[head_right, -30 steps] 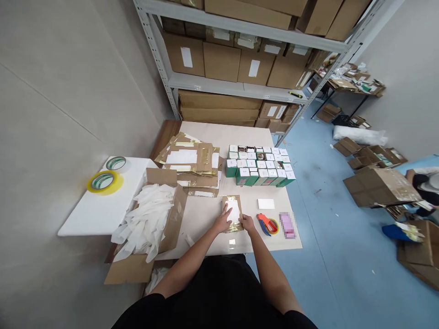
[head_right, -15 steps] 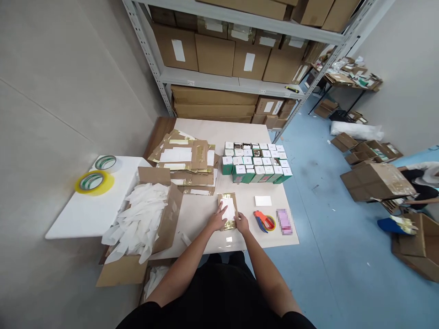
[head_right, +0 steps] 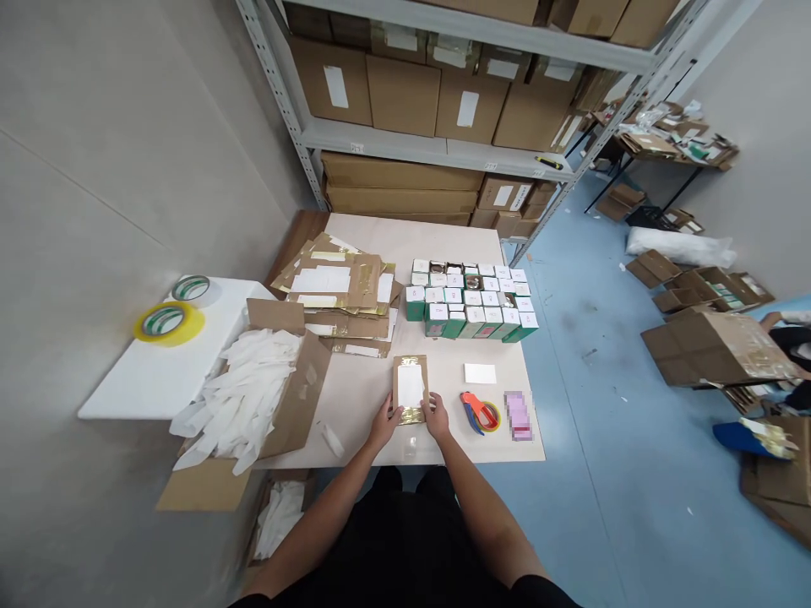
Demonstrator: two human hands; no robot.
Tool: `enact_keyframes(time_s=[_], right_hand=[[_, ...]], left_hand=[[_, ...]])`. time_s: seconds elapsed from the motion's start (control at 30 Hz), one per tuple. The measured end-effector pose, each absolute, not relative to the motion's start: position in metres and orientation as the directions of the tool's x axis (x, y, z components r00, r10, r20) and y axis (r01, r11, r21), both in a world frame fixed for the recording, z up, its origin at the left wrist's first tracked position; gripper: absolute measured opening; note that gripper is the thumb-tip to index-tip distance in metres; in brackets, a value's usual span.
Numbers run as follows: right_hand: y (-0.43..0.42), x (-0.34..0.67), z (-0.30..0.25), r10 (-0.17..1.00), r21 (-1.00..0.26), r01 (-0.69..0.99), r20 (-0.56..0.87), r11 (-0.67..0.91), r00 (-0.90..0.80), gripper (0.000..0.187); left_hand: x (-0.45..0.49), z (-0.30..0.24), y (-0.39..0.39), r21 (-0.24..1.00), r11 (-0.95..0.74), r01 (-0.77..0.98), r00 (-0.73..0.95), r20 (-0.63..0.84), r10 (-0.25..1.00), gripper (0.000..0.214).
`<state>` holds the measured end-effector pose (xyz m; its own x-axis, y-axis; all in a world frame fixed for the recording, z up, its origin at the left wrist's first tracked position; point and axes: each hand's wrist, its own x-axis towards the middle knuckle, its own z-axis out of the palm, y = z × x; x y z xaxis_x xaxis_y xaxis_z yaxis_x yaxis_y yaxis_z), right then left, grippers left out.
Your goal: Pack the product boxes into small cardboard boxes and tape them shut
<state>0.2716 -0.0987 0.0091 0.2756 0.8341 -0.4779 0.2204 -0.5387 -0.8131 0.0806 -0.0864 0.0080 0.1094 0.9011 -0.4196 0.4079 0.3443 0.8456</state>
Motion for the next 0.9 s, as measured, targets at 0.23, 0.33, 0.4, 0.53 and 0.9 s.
enact_keyframes(time_s=[0.23, 0.33, 0.4, 0.53, 0.9], right_hand=[[-0.099, 0.291, 0.023, 0.843, -0.837, 0.103, -0.530, -0.538, 0.095, 0.041], [-0.100, 0.301, 0.034, 0.848, -0.846, 0.065, -0.523, -0.529, 0.092, 0.041], [-0.100, 0.311, 0.042, 0.849, -0.850, 0.047, -0.520, -0.525, 0.093, 0.043], [-0.098, 0.331, 0.058, 0.852, -0.852, 0.037, -0.519, -0.522, 0.064, 0.045], [-0.108, 0.328, 0.098, 0.911, -0.908, 0.107, -0.410, -0.404, -0.044, 0.041]], left_hand=[[0.092, 0.029, -0.081, 0.876, 0.369, 0.309, 0.183, -0.436, 0.881, 0.066], [0.107, 0.041, -0.086, 0.869, 0.359, 0.342, 0.135, -0.423, 0.896, 0.065], [0.119, 0.048, -0.090, 0.866, 0.382, 0.324, 0.064, -0.423, 0.904, 0.065], [0.142, 0.060, -0.099, 0.861, 0.439, 0.258, -0.067, -0.437, 0.897, 0.067], [0.152, 0.105, -0.138, 0.921, 0.386, 0.056, -0.296, -0.354, 0.887, 0.072]])
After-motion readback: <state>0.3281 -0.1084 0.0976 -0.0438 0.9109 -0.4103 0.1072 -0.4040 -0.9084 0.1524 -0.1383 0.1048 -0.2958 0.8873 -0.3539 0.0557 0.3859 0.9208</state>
